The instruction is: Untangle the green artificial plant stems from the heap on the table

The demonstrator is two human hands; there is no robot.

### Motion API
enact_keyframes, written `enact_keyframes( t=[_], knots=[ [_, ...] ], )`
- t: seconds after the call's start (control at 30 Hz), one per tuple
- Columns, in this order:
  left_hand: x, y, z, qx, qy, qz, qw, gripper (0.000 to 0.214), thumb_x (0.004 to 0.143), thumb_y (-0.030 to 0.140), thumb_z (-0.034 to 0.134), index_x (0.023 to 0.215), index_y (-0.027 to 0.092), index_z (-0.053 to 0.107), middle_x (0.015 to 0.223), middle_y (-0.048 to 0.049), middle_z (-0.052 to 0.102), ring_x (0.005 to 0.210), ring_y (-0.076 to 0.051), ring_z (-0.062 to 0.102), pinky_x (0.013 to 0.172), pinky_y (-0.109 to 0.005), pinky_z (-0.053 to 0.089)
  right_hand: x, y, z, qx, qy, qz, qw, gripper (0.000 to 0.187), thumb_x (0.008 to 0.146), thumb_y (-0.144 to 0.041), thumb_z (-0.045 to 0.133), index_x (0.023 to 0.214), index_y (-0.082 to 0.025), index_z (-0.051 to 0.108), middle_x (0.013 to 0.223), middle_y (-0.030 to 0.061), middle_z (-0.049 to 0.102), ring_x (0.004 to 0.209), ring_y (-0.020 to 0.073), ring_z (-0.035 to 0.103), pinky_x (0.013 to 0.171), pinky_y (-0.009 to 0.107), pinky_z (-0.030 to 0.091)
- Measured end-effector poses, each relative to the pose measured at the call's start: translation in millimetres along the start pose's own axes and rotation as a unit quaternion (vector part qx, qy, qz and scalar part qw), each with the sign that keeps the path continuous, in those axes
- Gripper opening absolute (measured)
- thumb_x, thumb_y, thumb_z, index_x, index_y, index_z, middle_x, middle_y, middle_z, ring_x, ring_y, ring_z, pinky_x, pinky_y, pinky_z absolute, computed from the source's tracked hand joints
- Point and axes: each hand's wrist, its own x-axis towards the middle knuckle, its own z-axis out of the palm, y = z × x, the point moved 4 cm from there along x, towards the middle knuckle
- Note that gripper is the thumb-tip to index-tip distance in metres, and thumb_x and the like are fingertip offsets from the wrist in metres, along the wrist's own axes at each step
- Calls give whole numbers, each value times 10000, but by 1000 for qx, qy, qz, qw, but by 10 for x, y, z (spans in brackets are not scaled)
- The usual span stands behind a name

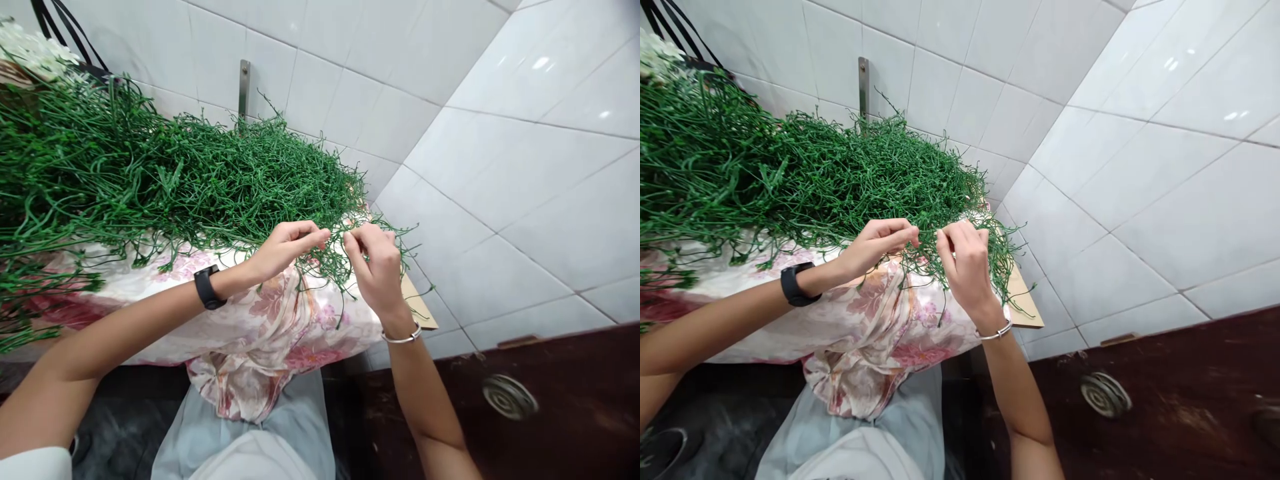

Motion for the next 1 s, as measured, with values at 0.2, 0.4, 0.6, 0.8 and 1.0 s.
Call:
enact_keyframes(
  t=[0.2,0.4,0.6,0.8,1.0],
  knots=[
    [4,22,-12,-14,-7,-5,1000,254,760,370,545,665,138,506,585,38,405,507,-44,320,466,-197,241,-68,3,-79,-33,-12,-54,998,121,855,-222,426,762,-183,493,684,-19,509,693,104,475,712,286,265],
    [-11,-28,25,31,-16,-8,999,228,715,345,600,685,134,518,554,42,381,487,-40,283,437,-191,210,-134,-5,6,-135,58,-88,985,144,813,-199,451,673,-174,478,644,-9,507,674,135,460,689,308,260],
    [-51,-71,33,55,31,-18,998,232,694,353,622,743,127,602,473,71,303,439,-30,203,412,-199,158,-118,-83,81,-135,49,-99,985,206,831,-213,430,629,-183,404,586,-22,432,617,115,402,654,286,256],
    [-59,-32,-2,33,61,-15,997,197,670,312,650,751,133,640,452,75,281,434,-29,186,408,-201,157,-113,-130,0,-120,5,-134,984,162,853,-204,416,694,-184,434,612,-30,443,632,103,408,673,280,251],
    [-62,-89,23,31,50,-36,998,204,679,312,623,713,114,586,544,33,430,472,-35,282,429,-192,206,-153,-155,8,-160,14,-177,971,130,832,-195,455,703,-181,465,641,-23,487,661,109,422,680,286,244]
  ],
)
